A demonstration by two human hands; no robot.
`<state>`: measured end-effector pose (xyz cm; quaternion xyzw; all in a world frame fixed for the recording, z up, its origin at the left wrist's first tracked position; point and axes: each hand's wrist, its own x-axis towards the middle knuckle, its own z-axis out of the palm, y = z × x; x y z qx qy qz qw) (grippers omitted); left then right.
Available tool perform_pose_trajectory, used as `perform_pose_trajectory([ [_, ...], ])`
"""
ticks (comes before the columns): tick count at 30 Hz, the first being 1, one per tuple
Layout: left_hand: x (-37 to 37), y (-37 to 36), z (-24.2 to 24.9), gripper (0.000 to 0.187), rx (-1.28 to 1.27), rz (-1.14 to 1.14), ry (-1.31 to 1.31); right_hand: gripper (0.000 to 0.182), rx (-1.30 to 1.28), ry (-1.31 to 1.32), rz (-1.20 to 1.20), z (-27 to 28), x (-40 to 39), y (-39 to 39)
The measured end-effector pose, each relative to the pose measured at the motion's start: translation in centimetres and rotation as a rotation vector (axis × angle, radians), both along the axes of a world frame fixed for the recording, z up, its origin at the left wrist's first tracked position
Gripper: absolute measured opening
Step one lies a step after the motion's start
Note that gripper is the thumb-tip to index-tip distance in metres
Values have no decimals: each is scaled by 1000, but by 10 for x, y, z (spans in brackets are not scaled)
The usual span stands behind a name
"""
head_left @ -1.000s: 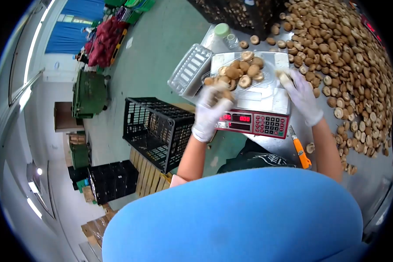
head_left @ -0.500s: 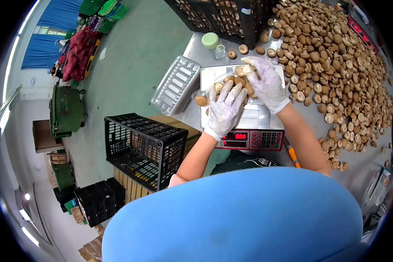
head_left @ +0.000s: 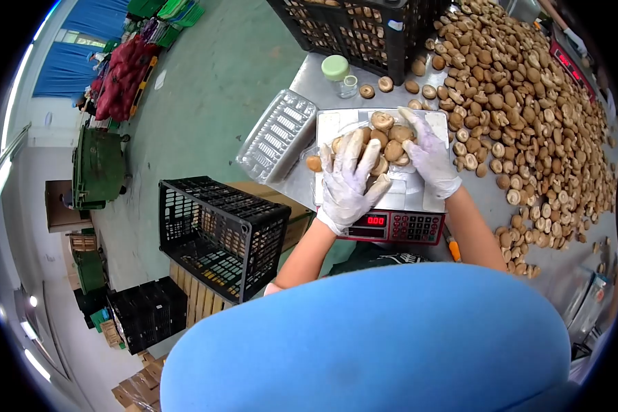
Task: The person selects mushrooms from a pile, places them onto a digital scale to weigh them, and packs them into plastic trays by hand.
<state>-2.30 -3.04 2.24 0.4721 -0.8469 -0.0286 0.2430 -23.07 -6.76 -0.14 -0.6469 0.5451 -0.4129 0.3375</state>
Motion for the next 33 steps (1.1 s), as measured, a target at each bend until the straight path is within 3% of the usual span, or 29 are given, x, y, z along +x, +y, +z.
perform_pose_trajectory([
  [1, 4, 1, 2, 88, -11, -5, 87, 62, 143, -85, -20, 4, -4, 2],
  [4, 20, 3, 2, 89, 17, 75, 296, 66, 155, -283, 0, -9, -19, 3],
  [9, 59, 7, 10, 86, 61, 230, 791, 74, 168, -168, -53, 6, -26, 15],
  [13, 97, 21, 23, 75, 50, 419, 779, 70, 129, -269, 36, -6, -39, 18],
  [16, 110, 27, 20, 73, 71, 457, 851, 69, 10, 36, 29, -15, -46, 17],
  [20, 111, 32, 11, 73, 130, 492, 877, 66, -45, 128, 5, -10, -41, 18],
  [23, 111, 31, -1, 71, 176, 479, 910, 53, -91, 127, -11, -4, -36, 11],
  [25, 107, 29, 0, 70, 198, 465, 950, 33, -125, 123, -115, -6, -34, 0],
  [26, 103, 28, 0, 70, 223, 450, 984, 33, -129, 135, -127, -8, -33, -5],
  [28, 100, 26, -6, 68, 220, 427, 977, 21, -29, 45, -133, -8, -29, -13],
  [32, 99, 27, -7, 68, 253, 410, 980, 17, 13, -148, -119, -2, -19, -23],
  [33, 98, 27, -7, 68, 267, 413, 992, 17, -118, -91, -119, -6, -16, -24],
])
